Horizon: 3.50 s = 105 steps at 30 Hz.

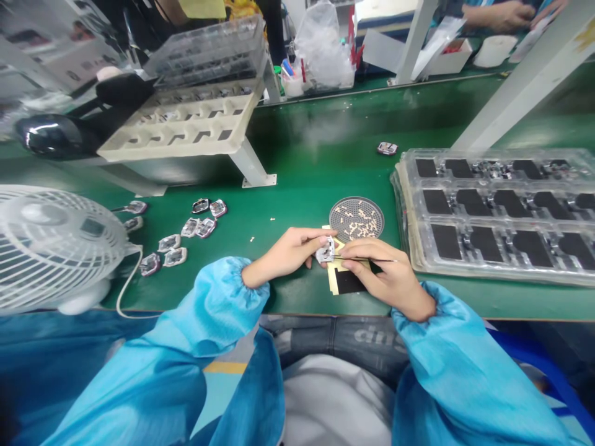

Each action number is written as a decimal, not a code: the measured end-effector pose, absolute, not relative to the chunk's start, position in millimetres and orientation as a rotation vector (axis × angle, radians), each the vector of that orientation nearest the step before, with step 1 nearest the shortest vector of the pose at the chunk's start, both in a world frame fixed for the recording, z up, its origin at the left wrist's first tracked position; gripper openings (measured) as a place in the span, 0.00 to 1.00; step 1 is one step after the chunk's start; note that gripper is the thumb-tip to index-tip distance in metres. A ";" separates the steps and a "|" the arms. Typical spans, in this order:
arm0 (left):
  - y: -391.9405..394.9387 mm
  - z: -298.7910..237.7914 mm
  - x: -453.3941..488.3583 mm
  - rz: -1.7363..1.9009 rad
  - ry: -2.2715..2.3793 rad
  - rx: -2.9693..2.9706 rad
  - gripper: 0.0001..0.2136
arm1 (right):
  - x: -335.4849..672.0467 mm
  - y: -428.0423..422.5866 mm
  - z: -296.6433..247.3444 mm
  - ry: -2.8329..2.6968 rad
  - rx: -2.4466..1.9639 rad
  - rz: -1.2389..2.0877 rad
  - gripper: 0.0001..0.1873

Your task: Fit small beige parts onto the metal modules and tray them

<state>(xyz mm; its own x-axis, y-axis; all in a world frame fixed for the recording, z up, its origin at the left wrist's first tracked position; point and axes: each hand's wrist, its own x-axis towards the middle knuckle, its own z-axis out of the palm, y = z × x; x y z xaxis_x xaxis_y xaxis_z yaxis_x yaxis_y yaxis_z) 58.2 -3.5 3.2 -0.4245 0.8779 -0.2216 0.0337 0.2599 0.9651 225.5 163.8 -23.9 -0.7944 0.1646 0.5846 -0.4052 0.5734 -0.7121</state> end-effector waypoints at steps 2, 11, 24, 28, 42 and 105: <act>-3.6 2.9 58.1 1.280 1.698 0.850 0.16 | 225.7 163.7 -23.6 -2.185 0.197 1.202 0.18; -1.6 -5.0 55.5 1.390 1.560 0.715 0.16 | 224.8 163.3 -18.3 -2.196 0.212 1.143 0.15; -1.7 9.5 51.5 1.466 1.284 0.368 0.17 | 218.6 149.5 -22.0 -1.793 -0.317 1.042 0.05; -0.6 4.4 50.4 1.490 1.341 0.425 0.19 | 215.5 144.6 -21.5 -1.802 -0.412 1.052 0.04; 0.0 3.1 46.4 1.494 1.515 0.647 0.29 | 264.5 297.5 87.0 -1.986 -0.858 0.556 0.12; -10.3 2.5 42.7 1.959 1.717 0.755 0.18 | 150.4 155.8 5.2 -2.298 -0.415 1.765 0.25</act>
